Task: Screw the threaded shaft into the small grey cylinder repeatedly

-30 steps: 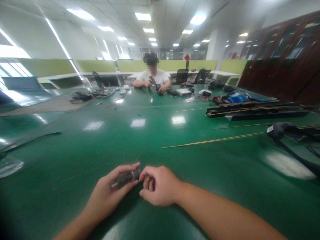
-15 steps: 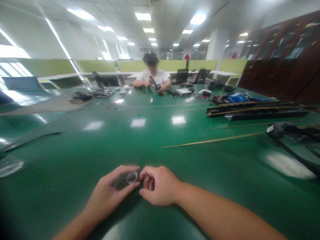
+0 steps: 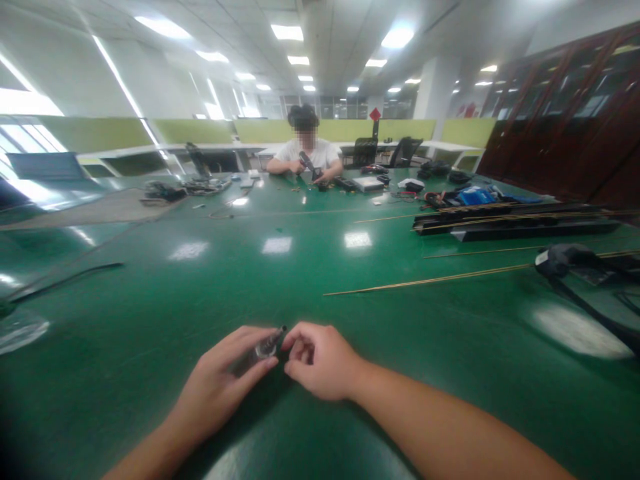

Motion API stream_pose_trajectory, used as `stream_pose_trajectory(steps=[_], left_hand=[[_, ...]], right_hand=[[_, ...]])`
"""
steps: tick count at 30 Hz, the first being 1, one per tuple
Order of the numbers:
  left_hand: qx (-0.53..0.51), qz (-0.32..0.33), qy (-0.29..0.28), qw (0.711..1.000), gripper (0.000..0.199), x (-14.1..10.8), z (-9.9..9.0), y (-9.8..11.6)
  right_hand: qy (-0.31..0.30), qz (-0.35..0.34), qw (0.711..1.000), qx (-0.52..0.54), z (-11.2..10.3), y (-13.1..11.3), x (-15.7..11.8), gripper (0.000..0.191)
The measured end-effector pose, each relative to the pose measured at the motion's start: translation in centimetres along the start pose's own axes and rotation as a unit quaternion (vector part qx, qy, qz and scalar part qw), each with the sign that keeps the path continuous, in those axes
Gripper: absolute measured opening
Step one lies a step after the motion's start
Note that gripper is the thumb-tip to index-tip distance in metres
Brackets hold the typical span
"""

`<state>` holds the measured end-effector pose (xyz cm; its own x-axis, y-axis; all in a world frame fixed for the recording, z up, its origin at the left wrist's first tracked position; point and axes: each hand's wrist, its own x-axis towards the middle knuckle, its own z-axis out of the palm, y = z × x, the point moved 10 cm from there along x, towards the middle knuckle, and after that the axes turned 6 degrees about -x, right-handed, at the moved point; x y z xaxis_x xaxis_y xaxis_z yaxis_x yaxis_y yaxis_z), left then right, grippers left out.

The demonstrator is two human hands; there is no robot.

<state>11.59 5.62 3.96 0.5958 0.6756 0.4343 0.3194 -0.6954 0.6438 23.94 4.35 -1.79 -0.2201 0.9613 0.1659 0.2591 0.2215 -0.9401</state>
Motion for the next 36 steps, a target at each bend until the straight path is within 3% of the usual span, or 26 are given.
stream_pose_trajectory(steps=[6,13,36], left_hand=[[0.032,0.009,0.007,0.999,0.041,-0.4,-0.1,-0.4],[0.025,0.018,0.013,0.999,0.015,-0.1,-0.2,0.5],[-0.004,0.019,-0.007,1.0,0.012,-0.2,0.5,0.7]], right_hand=[[0.008,0.006,1.0,-0.009,-0.3,-0.1,-0.1,0.02],[0.02,-0.009,0.999,-0.049,-0.6,-0.6,-0.3,0.029],[0.059,-0.065,0.987,-0.134,-1.3,-2.4,-0.7,0.021]])
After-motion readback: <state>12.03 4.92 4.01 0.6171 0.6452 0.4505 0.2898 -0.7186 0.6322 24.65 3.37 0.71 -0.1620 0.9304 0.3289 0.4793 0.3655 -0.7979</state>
